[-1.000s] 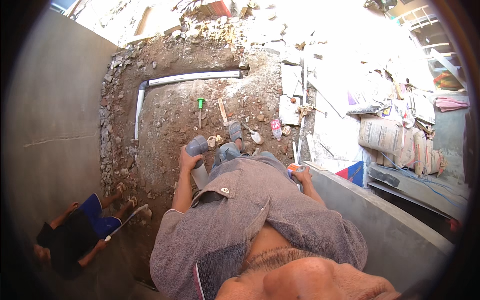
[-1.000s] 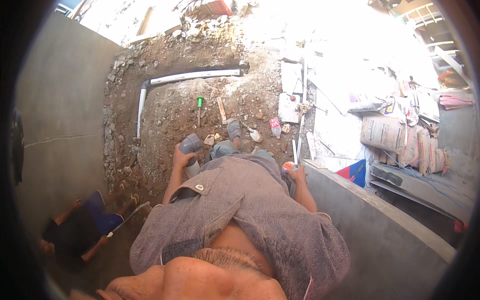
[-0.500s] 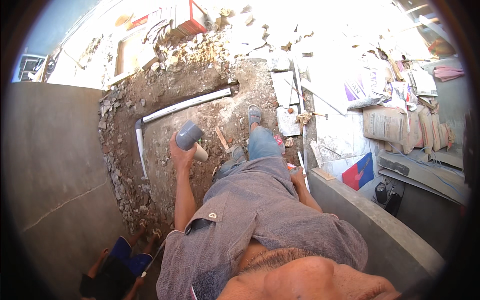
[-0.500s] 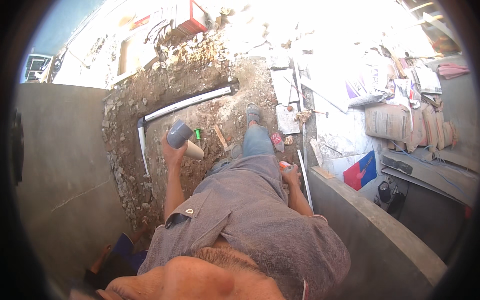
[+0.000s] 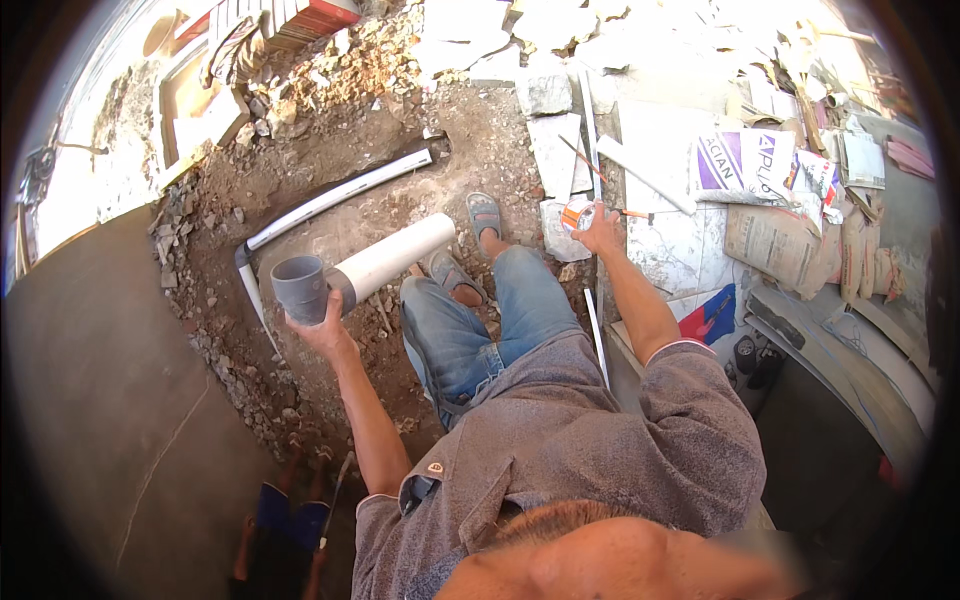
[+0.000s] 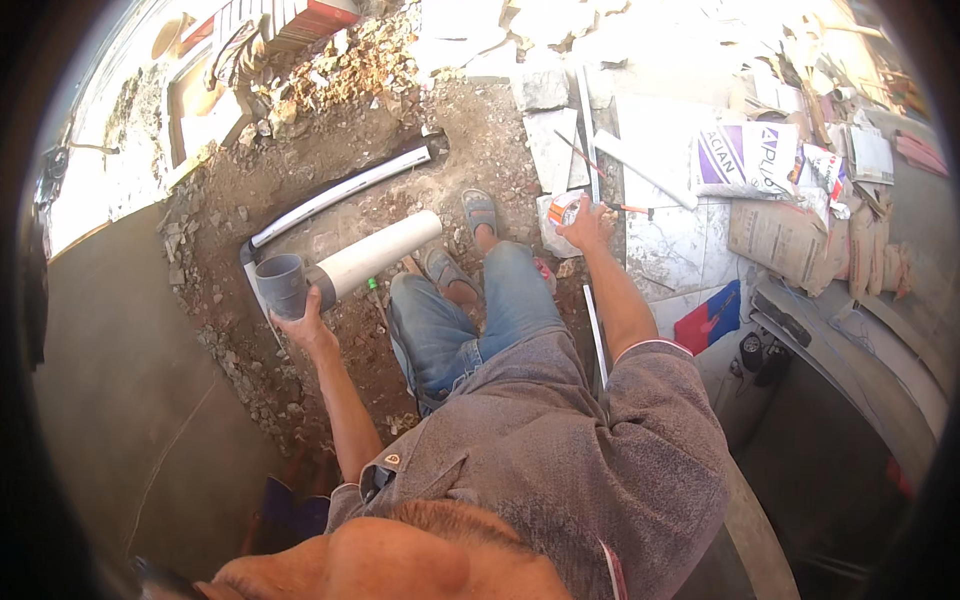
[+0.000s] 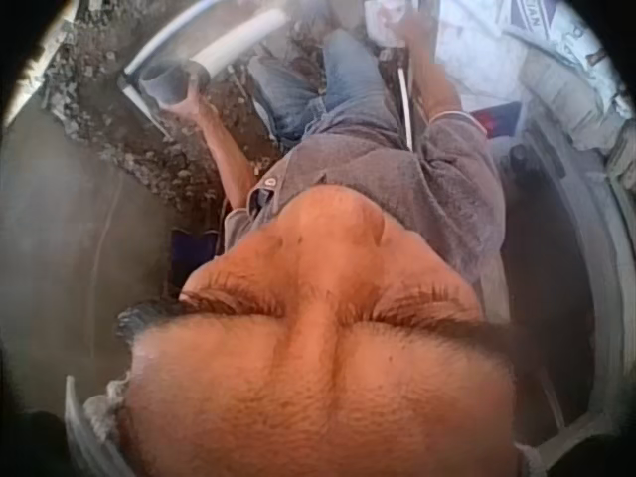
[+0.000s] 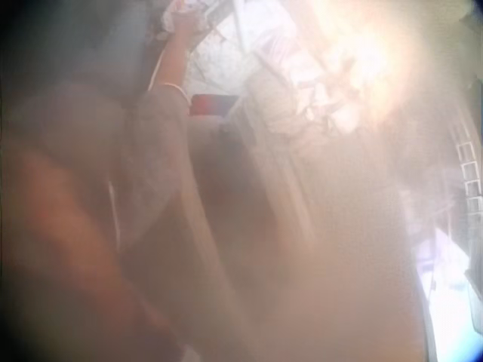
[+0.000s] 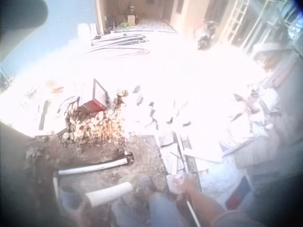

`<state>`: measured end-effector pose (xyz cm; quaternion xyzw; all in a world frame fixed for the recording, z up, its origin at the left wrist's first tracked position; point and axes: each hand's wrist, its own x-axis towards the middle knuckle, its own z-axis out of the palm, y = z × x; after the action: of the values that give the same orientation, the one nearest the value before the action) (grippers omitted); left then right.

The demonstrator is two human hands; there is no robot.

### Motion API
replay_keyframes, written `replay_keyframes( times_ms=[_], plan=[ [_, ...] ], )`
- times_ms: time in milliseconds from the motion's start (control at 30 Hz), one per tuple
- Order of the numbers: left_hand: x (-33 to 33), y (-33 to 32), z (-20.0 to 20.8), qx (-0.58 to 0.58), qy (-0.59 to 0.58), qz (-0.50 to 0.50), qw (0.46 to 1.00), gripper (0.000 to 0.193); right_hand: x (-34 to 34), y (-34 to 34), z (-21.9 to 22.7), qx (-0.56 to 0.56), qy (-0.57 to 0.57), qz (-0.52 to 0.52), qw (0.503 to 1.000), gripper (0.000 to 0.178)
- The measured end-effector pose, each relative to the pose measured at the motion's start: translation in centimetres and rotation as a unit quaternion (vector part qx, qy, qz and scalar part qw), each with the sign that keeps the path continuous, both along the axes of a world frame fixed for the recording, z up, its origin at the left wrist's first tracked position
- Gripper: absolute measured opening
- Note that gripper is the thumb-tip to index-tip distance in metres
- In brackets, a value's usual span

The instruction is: The person applies solvent cement to a PVC pipe and a connector, joins them together, and then positions the assembly into a trench in the dirt.

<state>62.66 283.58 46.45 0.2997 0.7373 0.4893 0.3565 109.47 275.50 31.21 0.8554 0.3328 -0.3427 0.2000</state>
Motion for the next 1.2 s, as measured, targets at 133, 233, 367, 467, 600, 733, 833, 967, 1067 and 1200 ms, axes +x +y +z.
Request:
replay_keyframes(
  times_ms=[133, 233, 367, 467, 600, 733, 833, 967, 1067, 1200],
  plan=[
    [1.1, 3.5, -9.0, -0.042, -0.038, 0.011, 0.998, 0.088, 1.1, 7.0, -7.6, 0.008, -0.017, 0.031, 0.999, 0.101],
    [0.9, 6.5, -17.9, -0.049, -0.056, -0.037, 0.997, 0.082, 2.3, 10.5, -17.4, 0.015, -0.029, 0.048, 0.998, 0.098],
    [-2.6, 9.9, -32.0, -0.029, -0.126, -0.103, 0.986, 0.078, 3.4, 13.8, -30.5, 0.035, -0.075, 0.129, 0.988, 0.097],
    [-5.2, 13.1, -39.9, -0.023, -0.140, -0.129, 0.981, 0.077, 4.8, 16.4, -38.1, 0.042, -0.077, 0.170, 0.982, 0.095],
    [-7.2, 16.7, -48.7, -0.006, -0.156, -0.175, 0.972, 0.074, 7.4, 17.0, -43.9, 0.047, -0.120, 0.233, 0.964, 0.093],
    [-8.1, 18.9, -54.1, 0.010, -0.155, -0.188, 0.970, 0.070, 8.2, 17.8, -46.5, 0.034, -0.147, 0.236, 0.960, 0.097],
    [-7.6, 19.0, -55.9, 0.008, -0.142, -0.177, 0.974, 0.076, 9.6, 17.6, -46.8, 0.018, -0.131, 0.189, 0.973, 0.105],
    [-6.5, 19.4, -53.7, 0.039, -0.134, -0.201, 0.970, 0.075, 6.3, 17.3, -45.0, 0.060, -0.168, 0.259, 0.949, 0.100],
    [-4.0, 20.6, -50.7, 0.122, -0.109, -0.303, 0.939, 0.080, 4.8, 18.1, -42.5, 0.238, -0.014, 0.258, 0.936, 0.090],
    [0.9, 19.1, -47.0, 0.196, 0.094, -0.370, 0.903, 0.088, -4.6, 21.4, -35.8, 0.325, 0.425, 0.043, 0.844, 0.086]
  ],
)
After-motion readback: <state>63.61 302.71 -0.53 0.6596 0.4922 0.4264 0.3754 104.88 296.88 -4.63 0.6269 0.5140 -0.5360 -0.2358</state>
